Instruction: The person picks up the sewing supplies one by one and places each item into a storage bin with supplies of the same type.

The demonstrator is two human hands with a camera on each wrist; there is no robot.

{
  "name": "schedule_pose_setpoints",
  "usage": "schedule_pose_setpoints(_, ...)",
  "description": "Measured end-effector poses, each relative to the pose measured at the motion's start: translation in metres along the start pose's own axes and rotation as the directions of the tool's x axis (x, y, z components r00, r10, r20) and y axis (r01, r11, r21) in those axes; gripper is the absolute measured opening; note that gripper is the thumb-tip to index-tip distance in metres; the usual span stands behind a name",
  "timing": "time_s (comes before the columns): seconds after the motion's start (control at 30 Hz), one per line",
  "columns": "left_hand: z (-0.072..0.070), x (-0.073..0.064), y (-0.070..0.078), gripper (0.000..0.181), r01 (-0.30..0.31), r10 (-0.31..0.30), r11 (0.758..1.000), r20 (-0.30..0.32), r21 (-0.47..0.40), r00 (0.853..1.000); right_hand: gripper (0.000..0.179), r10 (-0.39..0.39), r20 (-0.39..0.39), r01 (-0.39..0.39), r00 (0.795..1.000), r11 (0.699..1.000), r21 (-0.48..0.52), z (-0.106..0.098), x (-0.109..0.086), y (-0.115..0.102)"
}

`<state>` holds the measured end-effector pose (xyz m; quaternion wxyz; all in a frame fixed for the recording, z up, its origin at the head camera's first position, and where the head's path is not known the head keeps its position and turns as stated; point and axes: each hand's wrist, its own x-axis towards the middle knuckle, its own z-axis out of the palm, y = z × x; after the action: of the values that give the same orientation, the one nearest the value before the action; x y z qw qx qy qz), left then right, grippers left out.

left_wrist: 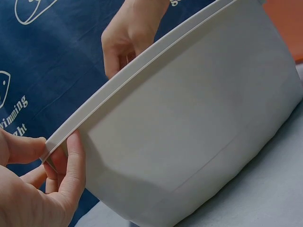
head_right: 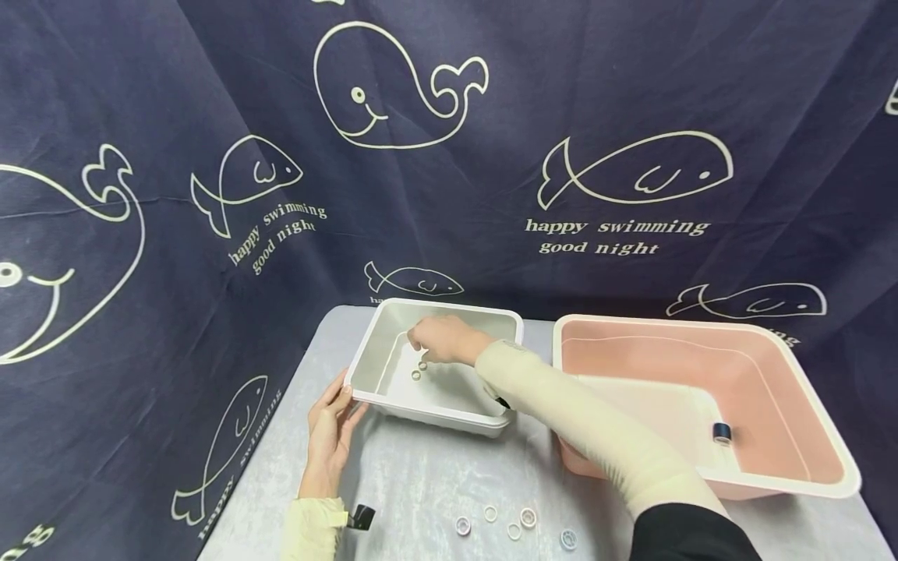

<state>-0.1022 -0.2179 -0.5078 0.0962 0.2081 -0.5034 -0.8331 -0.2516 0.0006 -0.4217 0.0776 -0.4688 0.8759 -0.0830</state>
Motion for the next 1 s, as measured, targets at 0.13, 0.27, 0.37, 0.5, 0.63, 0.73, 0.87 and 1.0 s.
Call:
schedule_pose_setpoints(0.13, -0.001, 0.0, -0.001, 0.048, 0.003, -0.003, 1.0, -0.002, -0.007, 1.0, 0.02, -0.013, -0.041, 0.013, 0.999, 1.0, 0.013, -0.007, -0.014, -0.003)
schedule_pose_setpoints(0.27, -0.002, 0.001, -0.001, 0.048, 0.003, -0.003, 1.0, 0.002, -0.003, 1.0, 0.02, -0.01, -0.08, 0.011, 0.997, 1.0, 0.01, -0.01, -0.025, -0.006)
schedule_pose_setpoints(0.37, -0.002, 0.001, -0.001, 0.048, 0.0, 0.0, 1.0, 0.008, 0.003, 1.0, 0.021, -0.004, -0.1, 0.005, 0.995, 1.0, 0.013, -0.012, -0.032, -0.008)
schedule_pose_setpoints(0.5, -0.001, 0.0, -0.001, 0.048, -0.003, 0.003, 1.0, 0.006, 0.01, 1.0, 0.021, -0.003, -0.127, 0.006, 0.992, 1.0, 0.02, -0.015, -0.042, -0.012)
schedule_pose_setpoints(0.63, -0.001, 0.0, 0.0, 0.048, -0.003, 0.003, 1.0, 0.002, 0.015, 1.0, 0.021, -0.014, -0.165, 0.019, 0.986, 0.999, 0.027, -0.019, -0.053, -0.016)
schedule_pose_setpoints(0.73, -0.002, 0.0, -0.001, 0.049, -0.001, 0.001, 1.0, 0.001, 0.015, 1.0, 0.02, -0.03, -0.201, 0.036, 0.979, 0.999, 0.028, -0.023, -0.061, -0.02)
schedule_pose_setpoints(0.87, -0.003, 0.0, -0.001, 0.049, 0.002, -0.002, 1.0, 0.005, 0.007, 1.0, 0.022, -0.066, -0.245, 0.07, 0.967, 0.998, 0.006, -0.026, -0.073, -0.027)
schedule_pose_setpoints(1.0, -0.003, 0.001, -0.002, 0.049, 0.007, -0.007, 1.0, 0.004, 0.004, 1.0, 0.023, -0.076, -0.269, 0.077, 0.96, 0.997, -0.007, -0.027, -0.084, -0.034)
